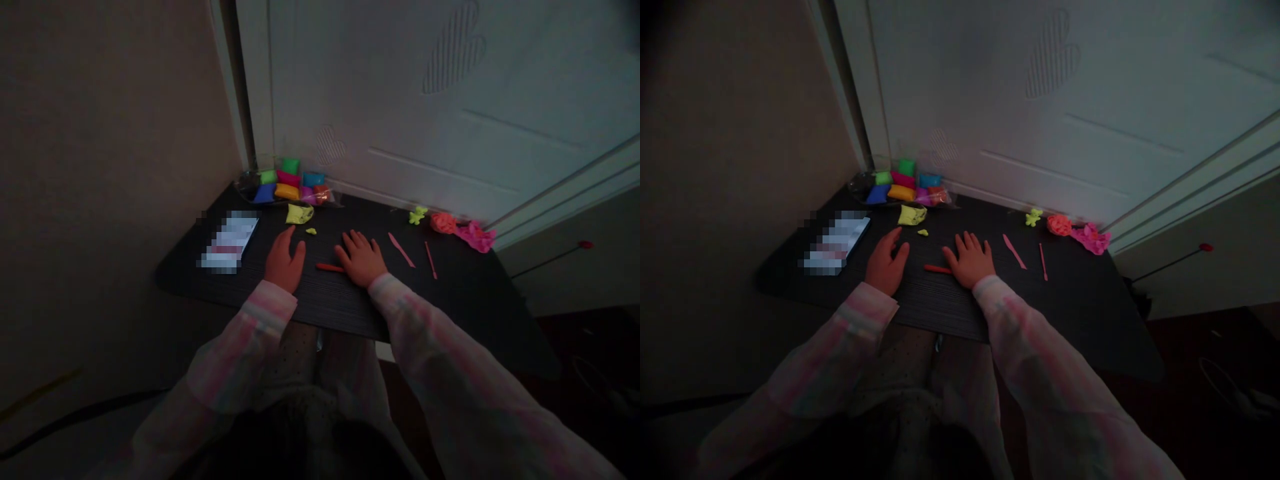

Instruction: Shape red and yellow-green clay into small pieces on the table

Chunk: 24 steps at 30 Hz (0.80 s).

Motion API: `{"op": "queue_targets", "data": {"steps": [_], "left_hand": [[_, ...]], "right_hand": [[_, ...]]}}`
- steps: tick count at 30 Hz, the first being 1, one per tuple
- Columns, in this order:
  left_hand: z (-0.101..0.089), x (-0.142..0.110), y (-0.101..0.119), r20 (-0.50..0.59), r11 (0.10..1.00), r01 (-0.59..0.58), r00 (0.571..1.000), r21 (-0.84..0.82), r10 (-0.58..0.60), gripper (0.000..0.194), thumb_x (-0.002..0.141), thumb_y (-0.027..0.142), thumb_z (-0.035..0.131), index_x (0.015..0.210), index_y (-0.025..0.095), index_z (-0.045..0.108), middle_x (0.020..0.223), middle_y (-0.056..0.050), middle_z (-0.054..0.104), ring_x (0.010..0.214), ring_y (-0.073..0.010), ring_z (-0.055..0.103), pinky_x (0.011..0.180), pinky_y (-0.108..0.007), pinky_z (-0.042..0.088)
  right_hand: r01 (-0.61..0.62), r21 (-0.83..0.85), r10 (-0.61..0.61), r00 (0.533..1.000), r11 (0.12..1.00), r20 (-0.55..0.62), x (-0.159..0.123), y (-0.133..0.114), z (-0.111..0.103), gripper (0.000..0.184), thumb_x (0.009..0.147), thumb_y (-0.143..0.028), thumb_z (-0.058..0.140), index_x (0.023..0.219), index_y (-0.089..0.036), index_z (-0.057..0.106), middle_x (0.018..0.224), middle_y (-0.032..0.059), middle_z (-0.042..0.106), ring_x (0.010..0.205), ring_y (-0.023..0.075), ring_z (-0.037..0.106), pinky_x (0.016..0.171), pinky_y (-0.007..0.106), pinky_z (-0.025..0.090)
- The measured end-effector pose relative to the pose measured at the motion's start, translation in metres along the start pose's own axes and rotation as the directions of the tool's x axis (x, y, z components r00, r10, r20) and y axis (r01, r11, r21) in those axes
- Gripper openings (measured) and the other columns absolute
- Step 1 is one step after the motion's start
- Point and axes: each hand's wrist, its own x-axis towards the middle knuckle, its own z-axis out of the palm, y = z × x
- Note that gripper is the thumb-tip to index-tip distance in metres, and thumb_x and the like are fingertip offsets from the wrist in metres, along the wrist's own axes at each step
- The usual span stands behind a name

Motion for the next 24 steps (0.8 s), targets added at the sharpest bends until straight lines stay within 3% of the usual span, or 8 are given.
{"op": "queue_targets", "data": {"steps": [3,5,12,16,19,22,24], "left_hand": [[0.0,0.001,-0.001,-0.003,1.0,0.017,1.0,0.01,-0.017,0.04,0.077,0.025,0.043,0.113,0.01,0.043,0.115,-0.014,0.049,0.107,-0.0204,0.045,0.088,-0.036,0.039],[-0.001,0.001,-0.002,-0.007,1.0,0.022,1.0,0.016,-0.022,0.04,0.077,0.026,0.042,0.113,0.009,0.044,0.114,-0.014,0.049,0.107,-0.0205,0.045,0.088,-0.036,0.039],[0.0,0.0,0.0,0.0,1.0,-0.003,1.0,0.02,0.003,0.039,0.077,0.027,0.043,0.113,0.012,0.043,0.115,-0.013,0.049,0.107,-0.0203,0.045,0.088,-0.037,0.039],[0.001,0.001,-0.001,0.008,1.0,-0.004,1.0,0.025,0.004,0.039,0.077,0.027,0.042,0.113,0.012,0.044,0.115,-0.013,0.049,0.107,-0.0201,0.045,0.088,-0.037,0.039],[0.0,0.002,-0.001,-0.002,0.999,0.01,1.0,0.031,-0.01,0.039,0.077,0.027,0.042,0.113,0.011,0.043,0.114,-0.014,0.05,0.107,-0.0201,0.045,0.087,-0.037,0.04],[-0.001,0.001,-0.001,0.002,0.999,0.015,1.0,0.043,-0.015,0.04,0.077,0.027,0.041,0.113,0.01,0.043,0.114,-0.014,0.05,0.107,-0.0198,0.045,0.088,-0.036,0.04],[-0.002,0.001,0.001,0.009,0.998,0.01,1.0,0.056,-0.01,0.04,0.077,0.027,0.041,0.114,0.01,0.042,0.115,-0.013,0.049,0.107,-0.0194,0.045,0.088,-0.035,0.039]], "right_hand": [[-0.122,0.039,0.121,0.992,0.992,0.018,0.033,0.008,-0.003,0.059,0.082,-0.05,0.011,0.125,-0.015,0.032,0.134,0.0087,0.029,0.122,0.0216,0.023,0.097,0.044,0.017],[-0.139,0.045,0.138,0.99,0.989,0.02,0.038,0.009,-0.003,0.058,0.083,-0.049,0.012,0.125,-0.014,0.032,0.134,0.0091,0.029,0.122,0.022,0.023,0.097,0.044,0.017],[0.086,0.011,-0.086,0.996,0.996,-0.021,-0.021,-0.006,0.006,0.059,0.081,-0.051,0.017,0.126,-0.016,0.03,0.134,0.0101,0.027,0.123,0.0213,0.021,0.098,0.046,0.013],[0.038,0.177,-0.034,0.999,0.983,-0.03,-0.006,-0.003,0.005,0.053,0.08,-0.049,0.027,0.122,-0.018,0.037,0.133,0.009,0.03,0.123,0.0232,0.022,0.098,0.049,0.011],[-0.026,0.451,0.058,0.997,0.892,-0.058,0.018,0.009,-0.003,0.047,0.08,-0.047,0.031,0.113,-0.018,0.047,0.126,0.009,0.041,0.119,0.0228,0.031,0.098,0.05,0.013],[-0.029,0.606,0.117,0.988,0.795,-0.105,0.032,0.024,-0.016,0.049,0.082,-0.047,0.022,0.108,-0.017,0.049,0.119,0.0088,0.048,0.112,0.0175,0.041,0.095,0.042,0.027],[-0.021,0.77,0.189,0.973,0.638,-0.13,0.032,0.035,-0.027,0.049,0.08,-0.051,0.023,0.104,-0.018,0.051,0.113,0.0084,0.053,0.105,0.0163,0.048,0.088,0.037,0.036]]}}
